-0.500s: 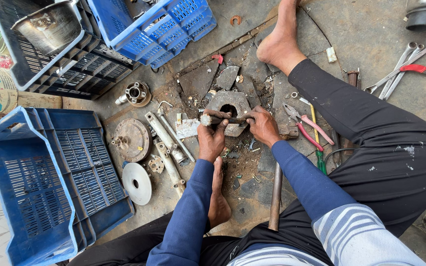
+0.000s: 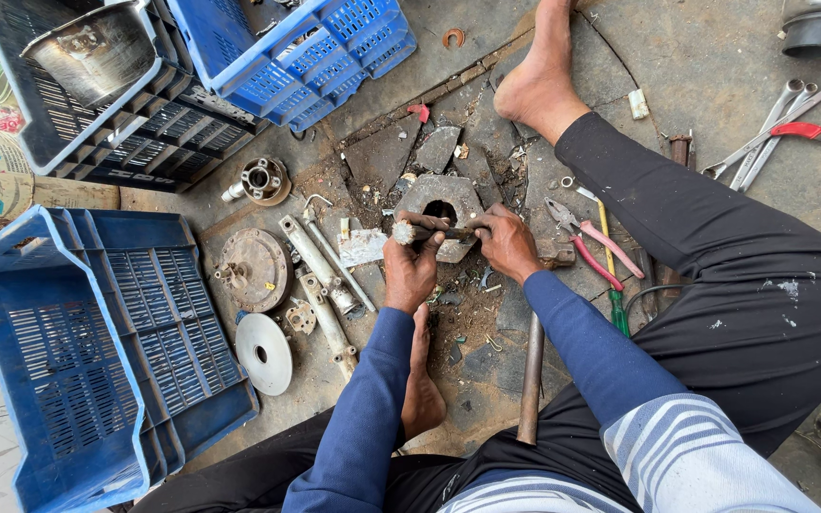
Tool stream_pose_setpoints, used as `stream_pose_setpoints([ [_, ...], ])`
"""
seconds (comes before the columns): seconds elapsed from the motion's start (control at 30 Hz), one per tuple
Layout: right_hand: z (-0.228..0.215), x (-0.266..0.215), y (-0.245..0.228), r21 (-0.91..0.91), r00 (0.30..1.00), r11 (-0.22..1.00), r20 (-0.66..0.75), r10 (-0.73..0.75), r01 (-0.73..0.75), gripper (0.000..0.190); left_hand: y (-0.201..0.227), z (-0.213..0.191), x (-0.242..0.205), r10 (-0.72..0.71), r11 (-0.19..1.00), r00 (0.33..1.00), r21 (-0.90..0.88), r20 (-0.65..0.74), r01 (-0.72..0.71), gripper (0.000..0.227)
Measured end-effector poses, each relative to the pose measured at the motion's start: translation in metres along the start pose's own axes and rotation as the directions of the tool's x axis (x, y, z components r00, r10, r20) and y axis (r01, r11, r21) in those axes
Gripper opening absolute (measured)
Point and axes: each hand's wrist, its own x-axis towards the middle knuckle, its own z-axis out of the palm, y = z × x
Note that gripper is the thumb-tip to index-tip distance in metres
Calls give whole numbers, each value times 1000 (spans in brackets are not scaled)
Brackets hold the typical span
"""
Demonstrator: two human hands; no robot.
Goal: The person sits on the floor and uses a hammer and chisel to work on a metal part held in a vise. They repeatedly strike the chisel to remove material or adjust the part, occasionally using pliers to reposition it.
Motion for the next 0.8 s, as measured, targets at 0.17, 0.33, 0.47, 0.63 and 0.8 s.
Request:
stream_pose_setpoints([
  [0.17, 4, 1, 4, 8, 1000, 1000, 13, 7, -7, 18, 4, 2, 0, 16, 1000, 1000, 7, 7, -16, 20],
  [0.33, 8, -1, 8, 130, 996, 988, -7, 90, -89, 29, 8, 2, 0, 38, 994, 999, 98, 1, -38, 19],
  [0.47, -4, -5, 7, 152, 982, 978, -100, 158, -142, 34, 10, 7, 2, 37, 994, 999, 99, -22, -35, 18],
  [0.63, -6, -52, 8, 190, 853, 943, -406, 329, -274, 34, 14, 13, -2, 82, 986, 995, 151, -54, -73, 17],
  [0.8, 25, -127, 34, 298, 668, 736, -311, 677, -608, 68, 25, 20, -10, 176, 934, 982, 327, -72, -144, 15],
])
